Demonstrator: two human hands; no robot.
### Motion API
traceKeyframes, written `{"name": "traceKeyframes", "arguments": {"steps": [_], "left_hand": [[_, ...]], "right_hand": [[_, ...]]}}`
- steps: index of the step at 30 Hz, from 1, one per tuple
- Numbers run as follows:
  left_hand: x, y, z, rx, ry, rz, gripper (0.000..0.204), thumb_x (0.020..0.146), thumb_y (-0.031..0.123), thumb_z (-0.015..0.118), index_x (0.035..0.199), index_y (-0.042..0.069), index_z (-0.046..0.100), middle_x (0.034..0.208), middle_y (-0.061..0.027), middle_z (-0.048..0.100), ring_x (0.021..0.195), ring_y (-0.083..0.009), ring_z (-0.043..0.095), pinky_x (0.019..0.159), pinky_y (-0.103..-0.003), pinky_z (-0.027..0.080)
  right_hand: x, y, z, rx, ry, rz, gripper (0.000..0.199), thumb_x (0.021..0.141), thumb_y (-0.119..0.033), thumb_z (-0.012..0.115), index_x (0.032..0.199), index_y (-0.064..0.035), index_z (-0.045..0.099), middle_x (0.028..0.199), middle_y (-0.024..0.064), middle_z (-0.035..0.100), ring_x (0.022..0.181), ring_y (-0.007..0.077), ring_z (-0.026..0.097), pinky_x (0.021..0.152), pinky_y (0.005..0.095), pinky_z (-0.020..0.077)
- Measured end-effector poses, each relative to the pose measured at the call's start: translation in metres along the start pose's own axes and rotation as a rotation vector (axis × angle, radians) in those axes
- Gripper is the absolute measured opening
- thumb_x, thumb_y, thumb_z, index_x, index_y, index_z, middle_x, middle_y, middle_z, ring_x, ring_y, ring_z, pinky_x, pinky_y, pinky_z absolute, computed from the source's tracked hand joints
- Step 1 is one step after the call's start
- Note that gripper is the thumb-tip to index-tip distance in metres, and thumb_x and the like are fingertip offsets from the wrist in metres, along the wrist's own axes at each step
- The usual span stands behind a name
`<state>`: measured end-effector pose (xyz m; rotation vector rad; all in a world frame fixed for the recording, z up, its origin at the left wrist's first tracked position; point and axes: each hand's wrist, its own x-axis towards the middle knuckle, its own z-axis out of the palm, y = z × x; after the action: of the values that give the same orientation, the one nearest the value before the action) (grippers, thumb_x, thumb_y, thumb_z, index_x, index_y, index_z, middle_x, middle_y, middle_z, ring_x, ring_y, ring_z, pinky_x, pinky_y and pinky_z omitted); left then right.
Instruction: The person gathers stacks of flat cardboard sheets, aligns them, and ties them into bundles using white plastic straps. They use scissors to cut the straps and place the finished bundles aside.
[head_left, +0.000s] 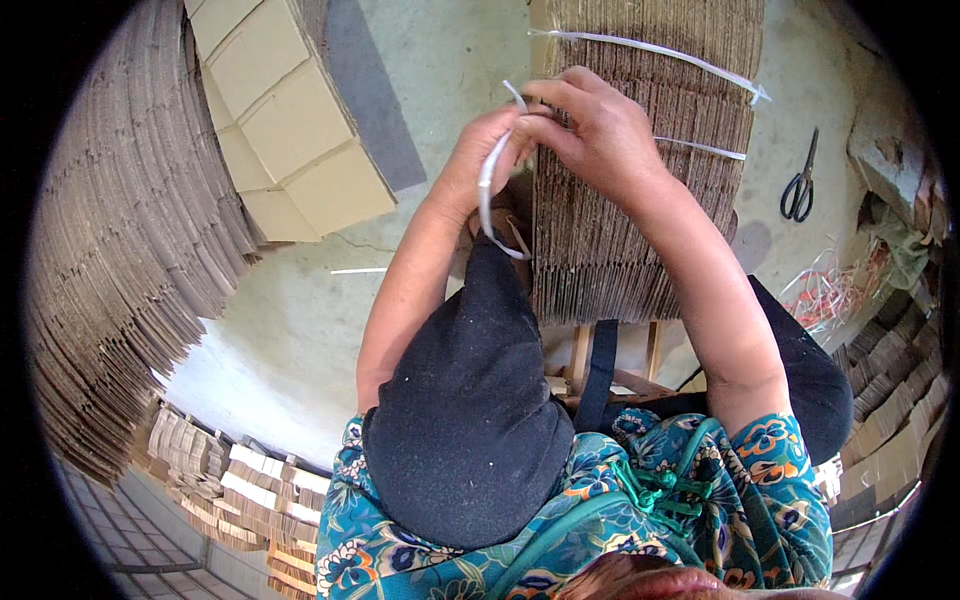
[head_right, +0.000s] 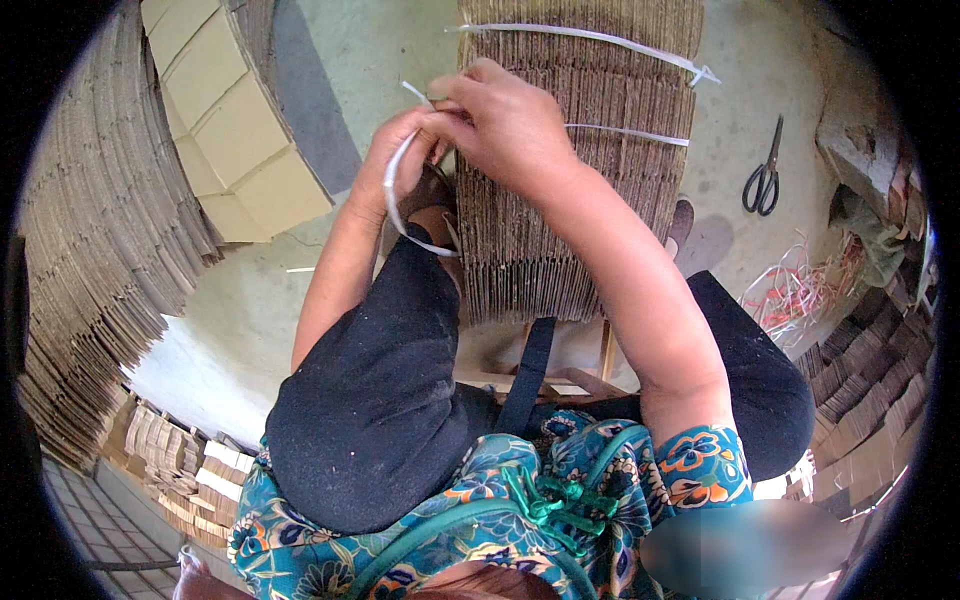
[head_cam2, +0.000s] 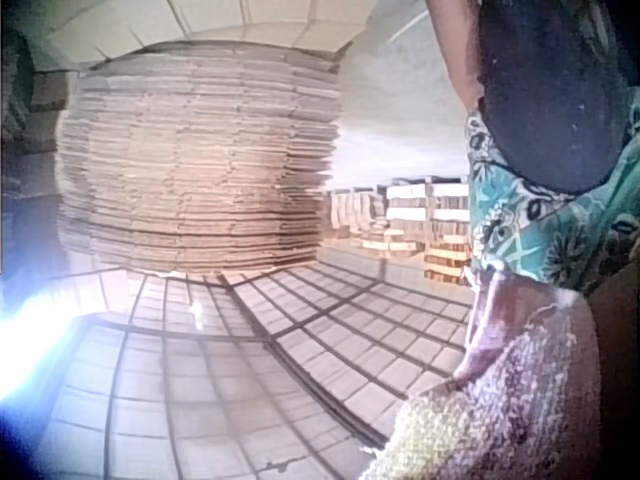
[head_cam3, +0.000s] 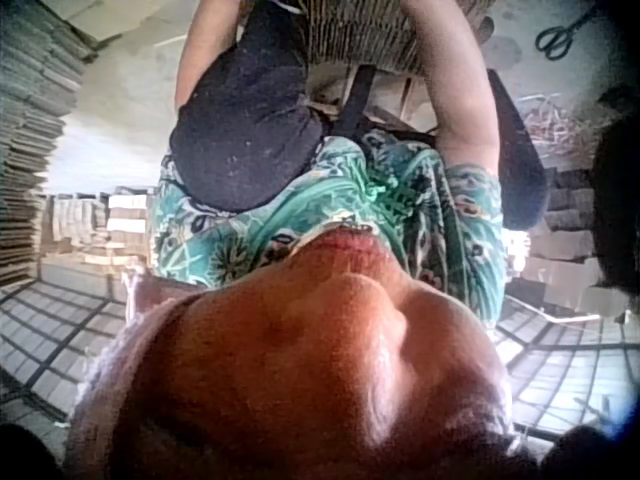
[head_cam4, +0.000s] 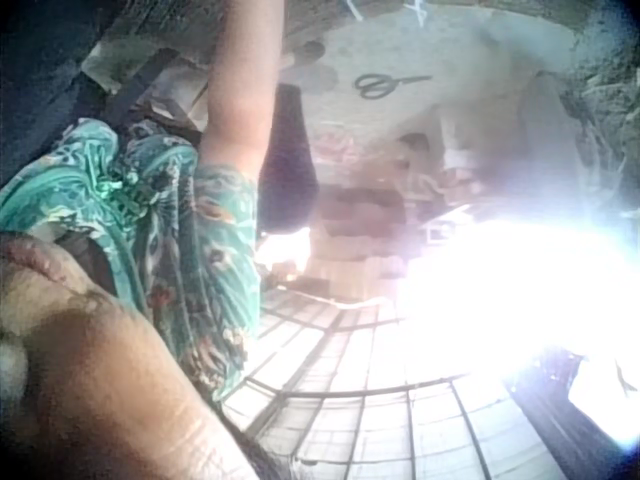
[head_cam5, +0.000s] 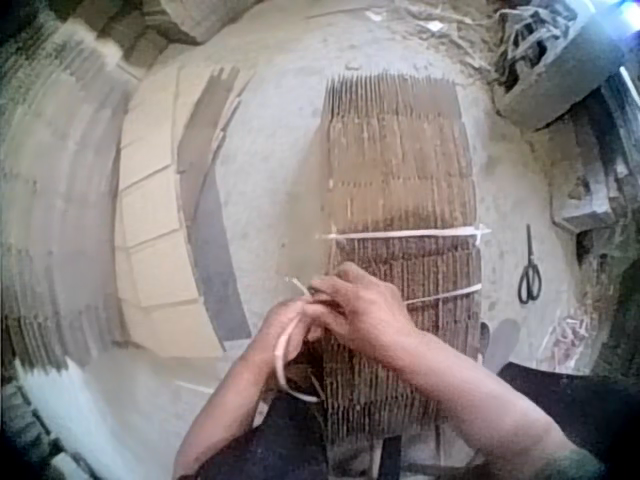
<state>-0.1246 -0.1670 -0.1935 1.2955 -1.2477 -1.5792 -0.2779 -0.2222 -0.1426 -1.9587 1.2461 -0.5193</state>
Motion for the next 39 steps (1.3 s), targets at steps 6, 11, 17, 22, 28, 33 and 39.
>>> {"name": "traceKeyframes", "arguments": {"steps": [6,11,17,22,28,33,39], "left_hand": [[-0.002,0.003,-0.009,-0.355,0.020,-0.150,0.017,0.093,0.012,0.051,0.103,0.000,0.059,0.076,-0.0009,0.055,0.069,-0.0103,0.051,0.063,-0.023,0.044],[-0.008,-0.002,-0.006,-0.423,0.018,-0.060,0.011,0.090,0.007,0.055,0.095,0.001,0.062,0.082,-0.0034,0.060,0.072,-0.0113,0.055,0.066,-0.023,0.046],[-0.005,0.006,-0.003,-0.044,0.094,0.151,0.005,0.082,0.001,0.062,0.086,0.003,0.060,0.083,-0.0044,0.060,0.069,-0.0124,0.057,0.061,-0.025,0.047],[-0.002,0.003,0.010,0.410,0.312,0.305,0.017,0.072,-0.001,0.065,0.084,0.008,0.056,0.076,-0.0081,0.056,0.064,-0.0245,0.058,0.056,-0.031,0.045],[-0.001,0.002,0.012,0.506,0.381,0.425,0.016,0.073,0.002,0.066,0.086,0.008,0.057,0.078,-0.0093,0.058,0.068,-0.0287,0.060,0.058,-0.035,0.048],[-0.001,0.005,0.010,0.602,0.467,0.463,0.013,0.073,0.004,0.068,0.081,0.007,0.058,0.078,-0.0087,0.058,0.067,-0.0283,0.059,0.057,-0.035,0.047],[-0.008,0.000,0.002,0.730,0.408,0.349,0.008,0.075,0.009,0.068,0.078,0.007,0.060,0.075,-0.0079,0.059,0.065,-0.0275,0.058,0.054,-0.033,0.046]], "right_hand": [[0.005,0.011,0.002,0.194,0.050,-0.024,0.011,0.073,-0.011,0.070,0.083,-0.0067,0.067,0.082,0.0078,0.060,0.074,0.0255,0.061,0.064,0.0328,0.0487],[-0.011,0.010,-0.018,0.100,-0.193,-0.077,0.017,0.075,-0.020,0.072,0.082,-0.0055,0.066,0.084,0.0066,0.062,0.075,0.0204,0.062,0.063,0.0298,0.0482],[0.000,0.008,-0.030,0.238,-0.301,0.334,0.024,0.089,-0.026,0.058,0.091,-0.0018,0.062,0.066,0.0041,0.060,0.065,0.0104,0.058,0.059,0.0266,0.0448],[0.001,0.017,-0.022,0.336,-0.416,0.347,0.020,0.091,-0.014,0.050,0.102,-0.0005,0.060,0.069,0.0049,0.062,0.068,0.0112,0.058,0.066,0.0265,0.0459],[0.005,0.019,-0.021,0.212,-0.485,0.258,0.018,0.088,-0.012,0.055,0.100,-0.0001,0.061,0.069,0.0060,0.063,0.069,0.0121,0.059,0.065,0.0270,0.0463],[0.005,0.015,-0.022,-0.131,-0.318,-0.050,0.015,0.084,-0.013,0.059,0.093,-0.0015,0.059,0.078,0.0099,0.063,0.070,0.0277,0.063,0.062,0.0349,0.0483],[-0.001,-0.002,-0.024,-0.350,-0.284,-0.135,0.010,0.084,-0.012,0.055,0.087,-0.0032,0.052,0.092,0.0127,0.053,0.076,0.0340,0.060,0.062,0.0430,0.0475]]}}
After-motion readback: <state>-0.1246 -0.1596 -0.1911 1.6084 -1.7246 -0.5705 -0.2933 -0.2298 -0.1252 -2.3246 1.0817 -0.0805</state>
